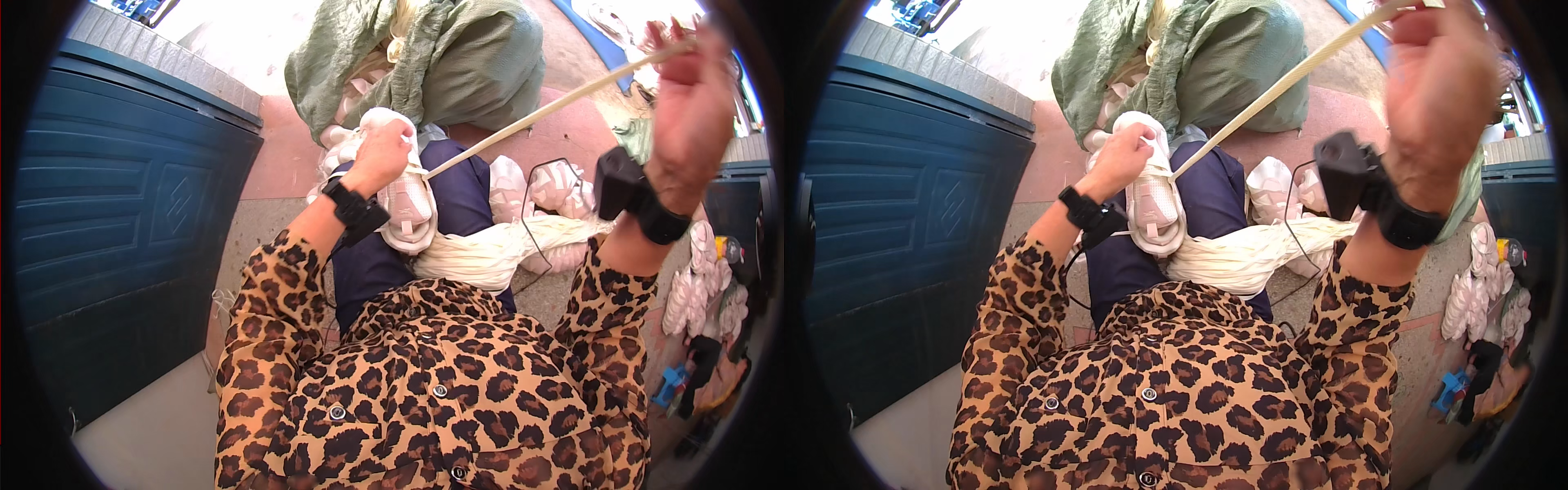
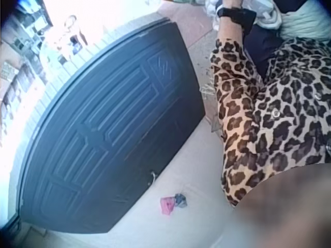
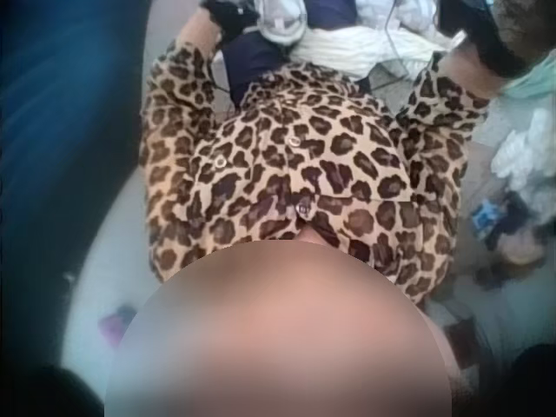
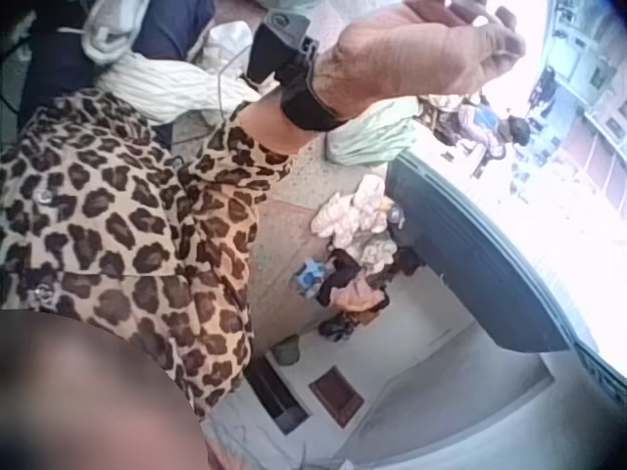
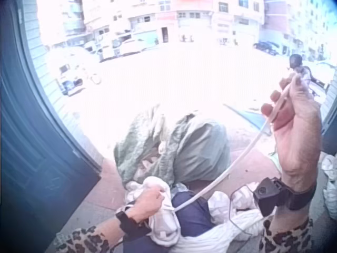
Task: Stringing shoelaces through the eyelets of white sneakers.
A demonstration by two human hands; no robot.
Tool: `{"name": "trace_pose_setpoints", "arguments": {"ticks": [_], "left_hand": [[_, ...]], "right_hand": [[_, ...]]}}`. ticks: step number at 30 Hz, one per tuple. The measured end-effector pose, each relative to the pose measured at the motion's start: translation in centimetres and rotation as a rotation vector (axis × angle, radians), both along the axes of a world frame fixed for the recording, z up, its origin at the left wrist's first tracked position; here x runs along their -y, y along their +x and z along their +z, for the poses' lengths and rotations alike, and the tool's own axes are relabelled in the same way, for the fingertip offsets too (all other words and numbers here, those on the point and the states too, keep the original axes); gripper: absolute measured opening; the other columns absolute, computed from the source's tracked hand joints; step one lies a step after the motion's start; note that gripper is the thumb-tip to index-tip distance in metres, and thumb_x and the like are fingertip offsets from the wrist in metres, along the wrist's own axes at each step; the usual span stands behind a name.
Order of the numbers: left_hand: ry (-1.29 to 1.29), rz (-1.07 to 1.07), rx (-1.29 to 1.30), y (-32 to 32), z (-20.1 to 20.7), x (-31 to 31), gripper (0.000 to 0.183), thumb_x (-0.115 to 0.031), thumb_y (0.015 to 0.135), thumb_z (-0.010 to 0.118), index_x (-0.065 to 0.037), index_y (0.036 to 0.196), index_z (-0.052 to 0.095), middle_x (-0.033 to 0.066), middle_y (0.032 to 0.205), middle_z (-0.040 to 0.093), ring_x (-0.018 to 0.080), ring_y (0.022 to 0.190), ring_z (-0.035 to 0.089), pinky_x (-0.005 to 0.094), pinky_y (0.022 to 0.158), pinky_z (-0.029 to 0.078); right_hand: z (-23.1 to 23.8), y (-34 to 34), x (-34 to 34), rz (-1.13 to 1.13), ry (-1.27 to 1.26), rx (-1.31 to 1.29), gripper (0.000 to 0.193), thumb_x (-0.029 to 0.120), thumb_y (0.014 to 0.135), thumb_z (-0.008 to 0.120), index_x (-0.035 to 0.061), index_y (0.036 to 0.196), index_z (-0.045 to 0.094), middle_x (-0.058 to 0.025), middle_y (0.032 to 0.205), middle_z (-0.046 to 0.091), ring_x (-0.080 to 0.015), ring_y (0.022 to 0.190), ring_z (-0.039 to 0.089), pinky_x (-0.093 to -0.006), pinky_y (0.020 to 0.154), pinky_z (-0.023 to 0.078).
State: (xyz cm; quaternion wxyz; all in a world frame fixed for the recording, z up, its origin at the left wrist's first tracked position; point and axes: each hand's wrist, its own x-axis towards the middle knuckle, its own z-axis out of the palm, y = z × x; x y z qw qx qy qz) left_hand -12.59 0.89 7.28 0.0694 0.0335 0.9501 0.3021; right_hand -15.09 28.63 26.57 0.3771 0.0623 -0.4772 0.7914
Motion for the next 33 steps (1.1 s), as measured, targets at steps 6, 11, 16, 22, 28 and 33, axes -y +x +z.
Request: {"name": "trace_pose_setpoints", "arguments": {"ticks": [6,11,16,22,28,33], "left_hand": [[-0.124,-0.136,-0.064,3.8,0.4,4.4,0.040,-0.007,0.075,0.055,-0.006,0.114,0.047,0.0094,0.085,0.062,0.0293,0.088,0.049,0.0364,0.081,0.040],[-0.141,-0.116,-0.063,4.4,0.3,4.4,0.041,-0.008,0.074,0.055,-0.009,0.115,0.048,0.0070,0.076,0.059,0.0311,0.084,0.048,0.0403,0.075,0.043],[-0.054,-0.046,-0.004,4.3,-0.1,4.9,0.039,-0.009,0.076,0.054,-0.006,0.115,0.047,0.0137,0.080,0.059,0.0350,0.089,0.048,0.0416,0.077,0.042],[-0.079,-0.072,-0.180,4.8,-1.0,5.5,0.033,-0.012,0.080,0.052,0.000,0.110,0.047,0.0162,0.077,0.056,0.0277,0.071,0.055,0.0356,0.066,0.043],[0.197,-0.030,-0.013,5.4,-1.5,5.6,0.036,-0.009,0.076,0.061,0.001,0.108,0.047,0.0071,0.068,0.055,0.0159,0.062,0.053,0.0276,0.058,0.043],[0.045,-0.061,-0.190,5.7,-1.9,5.3,0.027,-0.011,0.078,0.059,0.002,0.101,0.052,0.0095,0.069,0.056,0.0204,0.059,0.052,0.0314,0.057,0.043]], "right_hand": [[-14.5,1.4,7.1,1.056,0.200,0.606,0.015,0.018,0.084,0.054,0.0051,0.091,0.057,0.0019,0.073,0.052,-0.0042,0.058,0.045,-0.0185,0.047,0.037],[-21.1,5.2,14.4,0.786,1.149,0.462,0.017,0.020,0.076,0.054,0.0055,0.079,0.063,-0.0150,0.068,0.059,-0.0296,0.067,0.060,-0.0387,0.061,0.047],[-22.9,6.5,16.1,0.494,1.384,0.326,0.016,0.016,0.075,0.052,0.0038,0.070,0.061,-0.0158,0.066,0.059,-0.0303,0.064,0.060,-0.0390,0.056,0.048],[-23.1,6.8,16.4,0.422,1.463,0.251,0.005,0.008,0.072,0.051,0.0045,0.072,0.056,-0.0136,0.067,0.059,-0.0286,0.064,0.060,-0.0373,0.054,0.047],[-23.1,6.5,16.4,0.452,1.466,0.177,0.006,0.008,0.072,0.052,0.0044,0.075,0.055,-0.0115,0.067,0.058,-0.0274,0.064,0.060,-0.0360,0.054,0.047],[-22.9,6.4,16.7,0.464,1.555,0.150,0.008,0.005,0.069,0.053,0.0040,0.077,0.055,-0.0114,0.066,0.058,-0.0263,0.062,0.061,-0.0344,0.052,0.047]]}}
